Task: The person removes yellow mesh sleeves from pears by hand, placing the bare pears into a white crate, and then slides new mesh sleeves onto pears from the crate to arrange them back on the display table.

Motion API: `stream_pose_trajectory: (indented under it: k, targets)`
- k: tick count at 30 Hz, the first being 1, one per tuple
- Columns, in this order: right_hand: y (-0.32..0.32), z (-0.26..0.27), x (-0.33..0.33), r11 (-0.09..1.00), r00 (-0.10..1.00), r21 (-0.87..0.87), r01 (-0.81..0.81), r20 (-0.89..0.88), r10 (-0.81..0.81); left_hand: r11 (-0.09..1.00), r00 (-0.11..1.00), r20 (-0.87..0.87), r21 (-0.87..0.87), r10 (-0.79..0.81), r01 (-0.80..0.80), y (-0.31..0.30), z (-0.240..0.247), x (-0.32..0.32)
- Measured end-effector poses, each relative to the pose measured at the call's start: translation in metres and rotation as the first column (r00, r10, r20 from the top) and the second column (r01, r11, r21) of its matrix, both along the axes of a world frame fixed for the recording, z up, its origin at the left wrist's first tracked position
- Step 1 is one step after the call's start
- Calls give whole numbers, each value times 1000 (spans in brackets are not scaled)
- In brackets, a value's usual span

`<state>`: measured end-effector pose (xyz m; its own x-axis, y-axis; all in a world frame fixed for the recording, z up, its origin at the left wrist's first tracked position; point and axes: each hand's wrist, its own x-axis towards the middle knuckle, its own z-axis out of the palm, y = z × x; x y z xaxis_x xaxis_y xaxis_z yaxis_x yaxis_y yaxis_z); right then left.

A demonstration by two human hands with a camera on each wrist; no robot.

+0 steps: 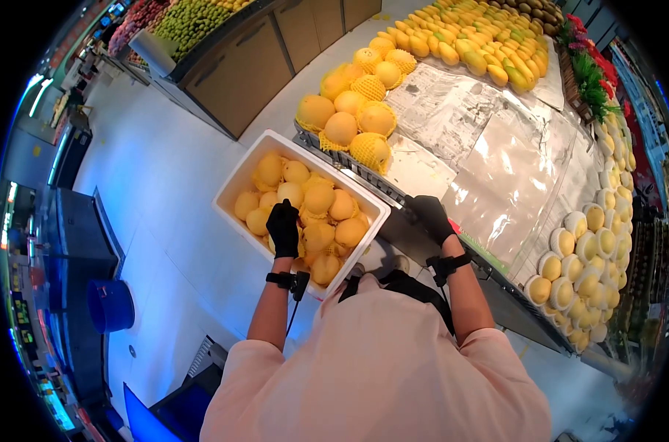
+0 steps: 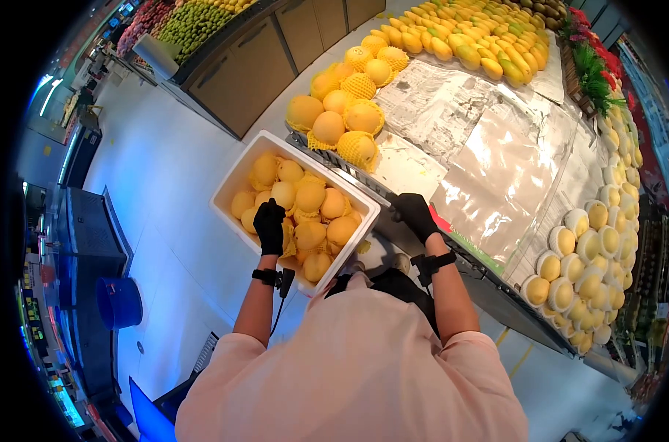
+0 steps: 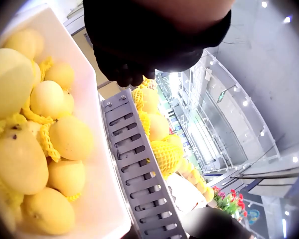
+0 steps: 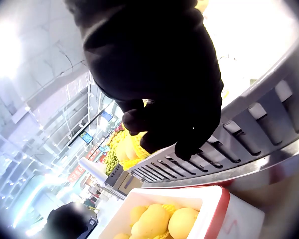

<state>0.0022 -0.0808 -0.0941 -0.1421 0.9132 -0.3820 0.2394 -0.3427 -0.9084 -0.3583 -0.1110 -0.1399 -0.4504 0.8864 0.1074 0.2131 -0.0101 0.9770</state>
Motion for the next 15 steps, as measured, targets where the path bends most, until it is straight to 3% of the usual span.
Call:
stream_pose_trajectory:
  k: [2, 3, 6, 7, 10, 11, 15]
  targets:
    - [2, -5, 3, 999, 998, 45, 23, 51, -26, 998, 975, 218, 49, -40, 30, -2, 10, 8]
    - [5, -17, 11, 978, 991, 190, -89, 113, 68, 996, 989, 140, 86, -37, 25, -4, 15, 13]
    - [5, -3, 8, 979, 988, 148, 142, -86, -130, 1000, 941, 337, -29, 6, 4, -9, 24, 23]
    - [5, 11, 6, 976, 973, 31, 215, -88, -212, 996, 928, 368, 78, -59, 32, -8, 25, 24]
    - [15, -8, 14, 944, 991, 309, 121, -93, -96, 997, 884, 462, -59, 70, -48, -11, 29, 33]
    - [15, 8, 13, 972, 964, 19, 235, -135, -230, 993, 899, 424, -89, 112, -82, -10, 28, 35]
    - [43, -9, 16, 973, 949, 51, 224, -240, -206, 996, 918, 388, -70, 83, -61, -13, 24, 40]
